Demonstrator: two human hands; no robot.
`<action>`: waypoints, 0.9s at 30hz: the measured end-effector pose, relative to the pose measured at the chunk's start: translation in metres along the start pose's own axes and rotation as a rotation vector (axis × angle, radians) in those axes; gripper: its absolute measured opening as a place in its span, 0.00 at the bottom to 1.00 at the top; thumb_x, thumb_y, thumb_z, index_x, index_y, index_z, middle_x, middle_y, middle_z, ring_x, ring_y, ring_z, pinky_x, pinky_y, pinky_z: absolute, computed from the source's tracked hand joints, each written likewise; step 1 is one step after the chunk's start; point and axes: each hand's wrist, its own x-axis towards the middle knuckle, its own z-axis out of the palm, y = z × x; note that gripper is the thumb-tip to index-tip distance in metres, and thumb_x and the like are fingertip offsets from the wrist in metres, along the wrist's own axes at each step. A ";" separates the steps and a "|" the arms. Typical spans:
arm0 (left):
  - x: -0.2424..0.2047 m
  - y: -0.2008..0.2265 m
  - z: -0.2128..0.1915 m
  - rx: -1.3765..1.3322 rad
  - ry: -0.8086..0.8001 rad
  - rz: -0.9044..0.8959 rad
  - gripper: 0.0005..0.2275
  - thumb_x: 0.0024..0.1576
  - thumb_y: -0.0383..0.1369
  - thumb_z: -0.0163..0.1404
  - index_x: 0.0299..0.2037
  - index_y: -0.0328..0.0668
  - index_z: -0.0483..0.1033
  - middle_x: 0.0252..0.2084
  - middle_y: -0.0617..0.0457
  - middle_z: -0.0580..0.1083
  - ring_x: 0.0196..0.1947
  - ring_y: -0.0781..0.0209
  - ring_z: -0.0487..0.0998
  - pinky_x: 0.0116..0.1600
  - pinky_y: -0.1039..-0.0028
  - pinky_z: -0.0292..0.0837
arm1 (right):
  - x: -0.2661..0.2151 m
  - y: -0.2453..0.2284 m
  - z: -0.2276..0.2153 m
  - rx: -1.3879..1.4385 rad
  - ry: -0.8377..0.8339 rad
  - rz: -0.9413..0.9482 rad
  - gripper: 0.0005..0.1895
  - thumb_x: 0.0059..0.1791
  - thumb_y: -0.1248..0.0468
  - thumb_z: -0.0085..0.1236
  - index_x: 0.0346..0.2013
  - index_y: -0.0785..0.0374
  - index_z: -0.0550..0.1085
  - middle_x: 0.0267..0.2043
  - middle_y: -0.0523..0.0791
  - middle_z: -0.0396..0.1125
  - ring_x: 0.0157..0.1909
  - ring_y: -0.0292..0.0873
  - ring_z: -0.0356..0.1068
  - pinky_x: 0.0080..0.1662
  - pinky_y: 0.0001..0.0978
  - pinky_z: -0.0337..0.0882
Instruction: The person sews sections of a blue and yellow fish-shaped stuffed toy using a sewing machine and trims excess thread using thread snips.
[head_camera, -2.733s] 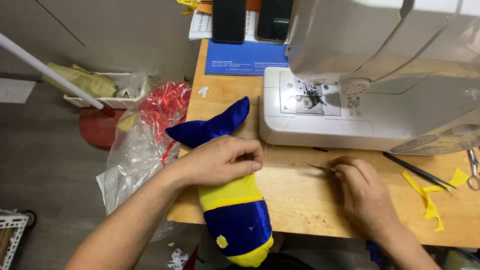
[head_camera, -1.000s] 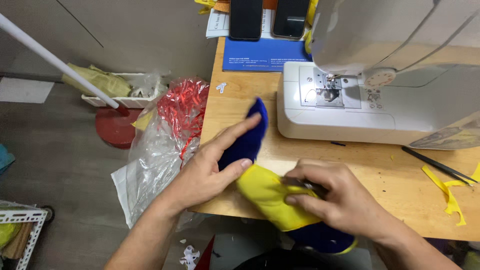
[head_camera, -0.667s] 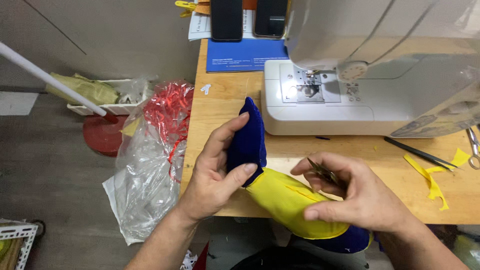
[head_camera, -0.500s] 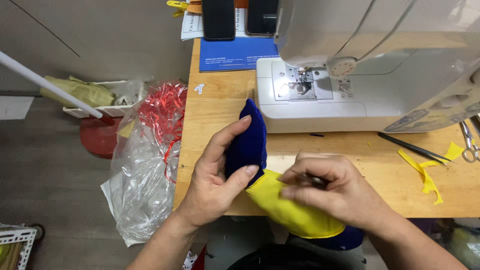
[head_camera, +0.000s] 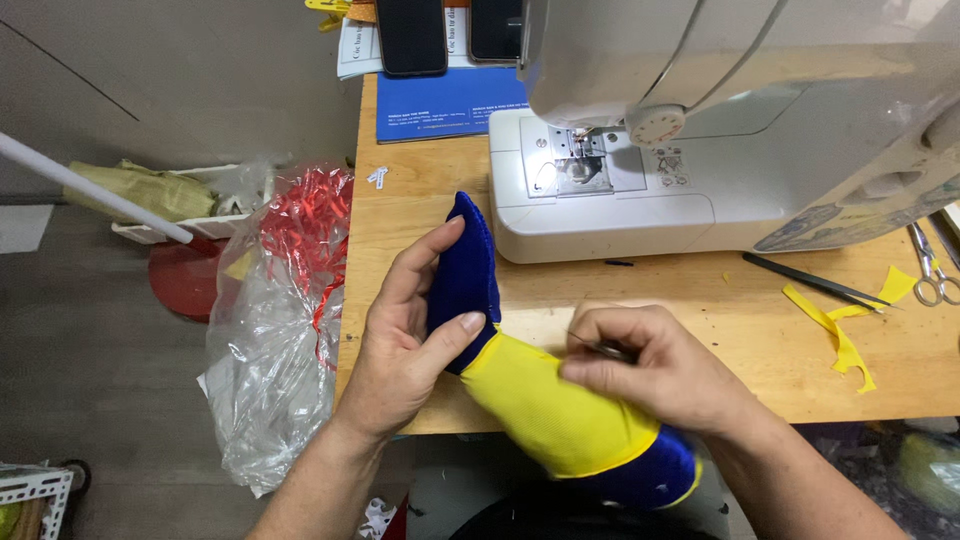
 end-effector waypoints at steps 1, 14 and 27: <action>0.001 -0.002 -0.002 0.008 0.003 0.006 0.29 0.58 0.24 0.51 0.71 0.38 0.58 0.71 0.46 0.64 0.69 0.61 0.65 0.71 0.74 0.61 | -0.001 0.004 0.003 0.114 0.142 0.068 0.08 0.46 0.64 0.66 0.32 0.66 0.78 0.28 0.42 0.66 0.35 0.37 0.68 0.37 0.26 0.66; 0.006 -0.021 -0.009 0.015 0.005 0.052 0.35 0.56 0.21 0.51 0.74 0.42 0.50 0.74 0.47 0.60 0.63 0.62 0.69 0.63 0.73 0.71 | -0.009 0.028 0.001 0.250 0.243 0.204 0.16 0.44 0.67 0.68 0.46 0.69 0.84 0.28 0.41 0.68 0.32 0.34 0.66 0.40 0.24 0.64; -0.002 0.021 0.026 1.149 0.014 0.766 0.16 0.62 0.37 0.38 0.51 0.45 0.79 0.53 0.47 0.75 0.46 0.50 0.77 0.51 0.60 0.69 | -0.009 0.020 0.017 0.175 0.182 -0.051 0.07 0.55 0.63 0.52 0.36 0.62 0.71 0.28 0.39 0.60 0.31 0.34 0.58 0.37 0.27 0.60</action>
